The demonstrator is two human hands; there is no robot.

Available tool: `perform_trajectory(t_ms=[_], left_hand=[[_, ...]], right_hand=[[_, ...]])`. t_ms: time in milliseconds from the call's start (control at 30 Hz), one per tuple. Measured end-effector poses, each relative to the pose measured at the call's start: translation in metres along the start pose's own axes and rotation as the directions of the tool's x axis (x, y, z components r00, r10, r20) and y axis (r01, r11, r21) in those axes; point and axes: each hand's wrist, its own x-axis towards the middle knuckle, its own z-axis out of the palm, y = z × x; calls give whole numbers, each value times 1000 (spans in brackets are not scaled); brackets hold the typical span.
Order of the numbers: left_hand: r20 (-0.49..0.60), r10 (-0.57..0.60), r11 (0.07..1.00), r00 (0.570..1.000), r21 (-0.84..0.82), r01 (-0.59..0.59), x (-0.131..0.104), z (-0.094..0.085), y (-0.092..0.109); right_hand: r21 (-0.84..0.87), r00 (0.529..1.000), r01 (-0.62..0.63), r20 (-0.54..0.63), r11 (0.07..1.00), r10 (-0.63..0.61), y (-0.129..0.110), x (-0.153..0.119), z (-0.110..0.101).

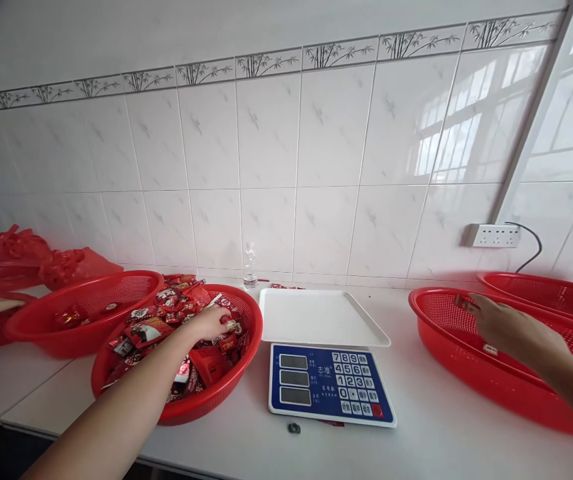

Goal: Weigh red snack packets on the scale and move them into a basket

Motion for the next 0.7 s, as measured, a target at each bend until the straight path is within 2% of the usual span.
perform_trajectory(t_ms=[100, 200, 233, 333, 467, 533, 633, 700], left_hand=[[29, -4, 1000, 1000, 11, 3, -2, 0, 1], [89, 21, 999, 996, 40, -24, -5, 0, 4], [109, 22, 998, 994, 54, -28, -7, 1, 5], [155, 20, 997, 988, 74, -32, -8, 2, 8], [194, 23, 998, 981, 53, -34, -7, 5, 10], [202, 21, 998, 979, 50, -31, -4, 6, 10], [195, 43, 999, 980, 10, -46, 0, 5, 7], [122, 16, 997, 992, -72, -8, 2, 2, 2]], right_hand=[[-44, 999, -10, -46, 999, 8, 6, -6, 2], [-130, 998, -49, -35, 990, 45, -21, -3, 26], [-182, 999, -52, -4, 982, 52, -38, -2, 37], [-197, 976, 115, 203, 974, -74, -103, -4, 71], [-54, 872, 292, 426, 955, -243, -197, -14, 104], [32, 833, 333, 459, 942, -310, -236, -17, 114], [173, 792, 402, 426, 899, -437, -286, -18, 124], [253, 725, 453, 452, 855, -519, -315, -16, 130]])
